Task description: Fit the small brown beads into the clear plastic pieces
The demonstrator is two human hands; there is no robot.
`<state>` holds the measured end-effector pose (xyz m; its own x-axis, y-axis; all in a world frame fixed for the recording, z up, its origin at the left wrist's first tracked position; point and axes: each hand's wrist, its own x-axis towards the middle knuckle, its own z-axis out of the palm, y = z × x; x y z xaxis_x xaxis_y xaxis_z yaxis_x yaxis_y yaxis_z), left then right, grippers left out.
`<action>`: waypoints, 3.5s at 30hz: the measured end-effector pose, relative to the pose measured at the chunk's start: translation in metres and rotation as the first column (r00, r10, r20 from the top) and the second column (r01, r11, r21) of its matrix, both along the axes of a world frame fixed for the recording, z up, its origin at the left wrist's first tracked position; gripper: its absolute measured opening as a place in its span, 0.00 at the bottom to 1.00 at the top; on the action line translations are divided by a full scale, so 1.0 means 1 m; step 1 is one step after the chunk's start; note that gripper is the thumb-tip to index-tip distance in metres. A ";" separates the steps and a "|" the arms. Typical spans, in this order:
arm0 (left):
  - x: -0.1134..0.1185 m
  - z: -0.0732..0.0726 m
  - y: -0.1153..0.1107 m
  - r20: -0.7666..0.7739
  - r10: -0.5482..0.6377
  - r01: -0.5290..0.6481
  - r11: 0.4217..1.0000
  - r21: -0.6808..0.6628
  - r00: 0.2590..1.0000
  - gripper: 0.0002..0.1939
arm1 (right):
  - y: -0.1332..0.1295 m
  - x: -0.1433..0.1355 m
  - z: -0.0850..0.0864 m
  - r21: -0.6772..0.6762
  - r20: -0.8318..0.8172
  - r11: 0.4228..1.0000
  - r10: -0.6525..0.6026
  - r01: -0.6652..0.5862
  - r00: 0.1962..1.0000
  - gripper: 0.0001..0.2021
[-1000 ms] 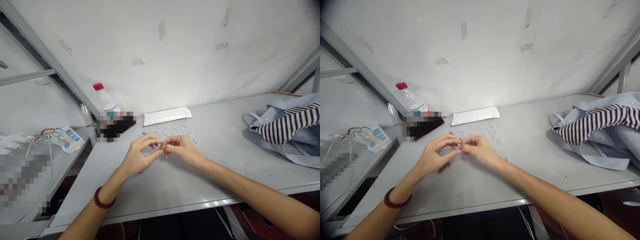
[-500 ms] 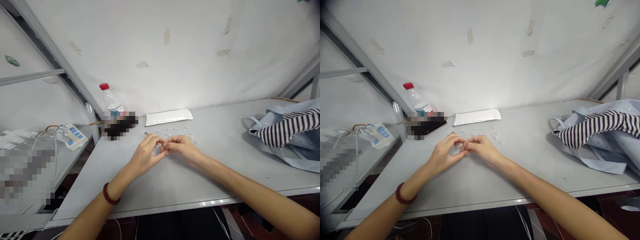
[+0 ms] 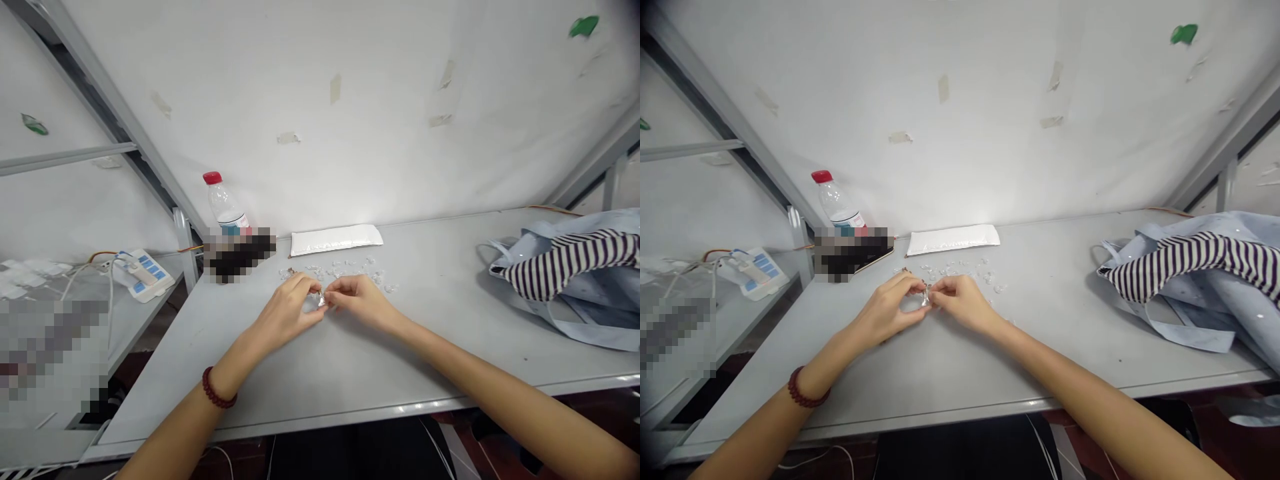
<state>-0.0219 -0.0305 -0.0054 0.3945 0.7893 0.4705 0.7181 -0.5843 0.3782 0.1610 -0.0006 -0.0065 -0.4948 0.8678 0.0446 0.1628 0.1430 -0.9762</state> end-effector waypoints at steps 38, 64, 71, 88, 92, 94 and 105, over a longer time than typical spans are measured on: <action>-0.074 0.031 0.016 -0.148 0.072 -0.164 0.500 -0.850 0.986 0.11 | 0.121 -0.048 -0.013 0.466 0.587 0.783 0.074 -0.411 0.806 0.09; -0.047 0.041 0.008 -0.022 0.219 -0.173 0.698 -0.695 0.975 0.03 | 0.052 -0.014 0.025 0.326 0.177 0.945 -0.092 0.030 0.980 0.06; -0.015 0.034 -0.002 0.276 0.171 0.018 0.821 -0.570 0.946 0.04 | 0.020 0.001 0.010 -0.197 -0.179 0.980 -0.020 -0.016 0.984 0.06; -0.004 0.022 -0.007 0.487 0.147 0.083 0.903 -0.421 0.861 0.03 | 0.011 0.000 0.018 -0.018 -0.067 0.998 0.052 -0.053 0.996 0.05; -0.004 0.021 -0.004 0.524 0.129 0.090 0.924 -0.371 0.842 0.02 | 0.011 0.002 0.018 0.013 -0.055 0.994 0.108 -0.107 0.993 0.06; -0.004 0.020 -0.004 0.527 0.114 0.103 0.925 -0.365 0.842 0.02 | 0.011 0.002 0.018 0.023 -0.054 0.993 0.115 -0.114 0.992 0.07; -0.004 0.019 -0.007 0.384 -0.157 0.152 0.987 0.043 0.910 0.04 | 0.000 0.002 0.007 -0.055 -0.160 0.971 0.222 -0.233 0.962 0.13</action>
